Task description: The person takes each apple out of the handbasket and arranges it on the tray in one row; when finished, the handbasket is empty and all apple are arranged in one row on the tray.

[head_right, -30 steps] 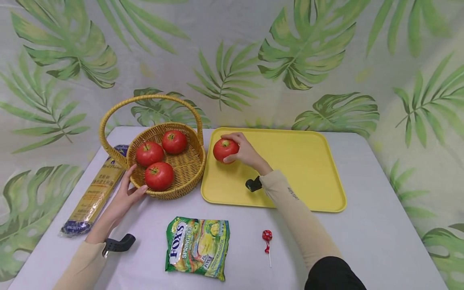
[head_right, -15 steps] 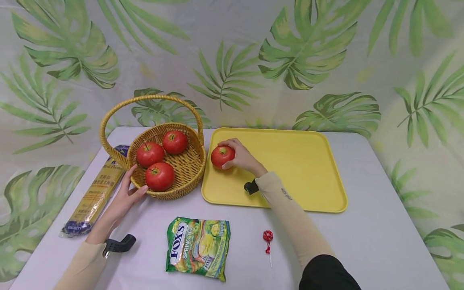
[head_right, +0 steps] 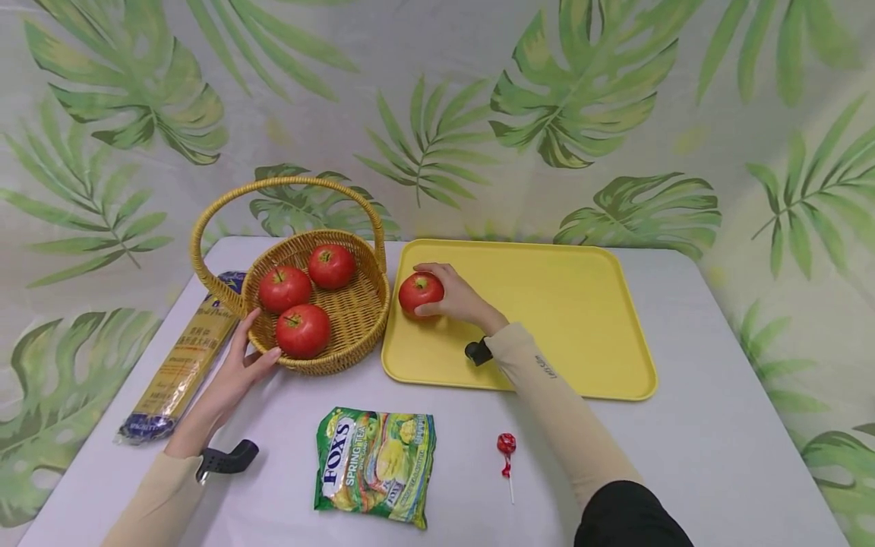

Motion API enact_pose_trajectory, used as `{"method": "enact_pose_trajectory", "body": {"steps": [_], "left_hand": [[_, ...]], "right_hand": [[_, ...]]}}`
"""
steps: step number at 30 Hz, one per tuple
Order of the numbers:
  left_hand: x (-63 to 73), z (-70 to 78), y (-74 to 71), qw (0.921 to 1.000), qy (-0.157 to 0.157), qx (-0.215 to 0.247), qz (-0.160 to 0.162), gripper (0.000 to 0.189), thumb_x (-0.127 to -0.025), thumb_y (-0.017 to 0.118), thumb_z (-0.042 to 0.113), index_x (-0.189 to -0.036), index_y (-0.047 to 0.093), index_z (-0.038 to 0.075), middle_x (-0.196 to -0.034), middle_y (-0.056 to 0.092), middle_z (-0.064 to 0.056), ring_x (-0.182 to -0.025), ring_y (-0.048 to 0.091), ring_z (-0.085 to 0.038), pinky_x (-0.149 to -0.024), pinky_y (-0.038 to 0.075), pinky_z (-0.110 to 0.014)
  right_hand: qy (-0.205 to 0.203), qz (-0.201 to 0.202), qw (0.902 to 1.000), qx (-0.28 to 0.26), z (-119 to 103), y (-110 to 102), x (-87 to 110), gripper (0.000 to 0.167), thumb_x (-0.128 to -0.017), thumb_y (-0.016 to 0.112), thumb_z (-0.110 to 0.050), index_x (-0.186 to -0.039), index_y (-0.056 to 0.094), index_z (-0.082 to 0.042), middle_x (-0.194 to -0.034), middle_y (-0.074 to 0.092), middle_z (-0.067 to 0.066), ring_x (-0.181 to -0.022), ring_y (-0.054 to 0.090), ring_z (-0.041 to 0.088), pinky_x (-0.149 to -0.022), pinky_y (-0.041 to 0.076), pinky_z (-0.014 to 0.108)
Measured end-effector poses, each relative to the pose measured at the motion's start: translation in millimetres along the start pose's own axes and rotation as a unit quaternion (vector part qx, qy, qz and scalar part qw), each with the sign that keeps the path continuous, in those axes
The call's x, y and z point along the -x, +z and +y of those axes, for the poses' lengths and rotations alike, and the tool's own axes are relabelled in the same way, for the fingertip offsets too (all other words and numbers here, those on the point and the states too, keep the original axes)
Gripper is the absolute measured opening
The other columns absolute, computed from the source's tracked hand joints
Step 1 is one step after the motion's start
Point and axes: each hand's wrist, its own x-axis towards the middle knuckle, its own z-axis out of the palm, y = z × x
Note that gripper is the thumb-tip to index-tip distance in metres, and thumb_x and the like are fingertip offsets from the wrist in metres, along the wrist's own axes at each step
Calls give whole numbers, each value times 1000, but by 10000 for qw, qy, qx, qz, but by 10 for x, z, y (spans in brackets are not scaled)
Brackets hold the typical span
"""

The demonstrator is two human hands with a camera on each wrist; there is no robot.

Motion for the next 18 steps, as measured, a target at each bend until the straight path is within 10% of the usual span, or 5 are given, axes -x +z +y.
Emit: {"method": "enact_pose_trajectory", "body": {"steps": [9,18], "left_hand": [[9,9,10,10000,17,34,2,82,-97,57,20,-154,-1,28,-157,-15,-10,-136,7,-54,-106,20,-63],[3,-10,5,10000,6,39,-4,82,-97,57,20,-154,-1,28,-157,-15,-10,-136,7,-54,-106,20,-63]], "right_hand": [[-732,696,9860,-1330,-299,4,-13,47,-88,68,-6,-132,51,1,-134,49,16,-118,48,36,-104,35,48],[-794,111,9886,-1278,-708,290,-132,45,-93,64,-11,-134,49,-2,-131,51,17,-92,61,26,-79,50,33]]}}
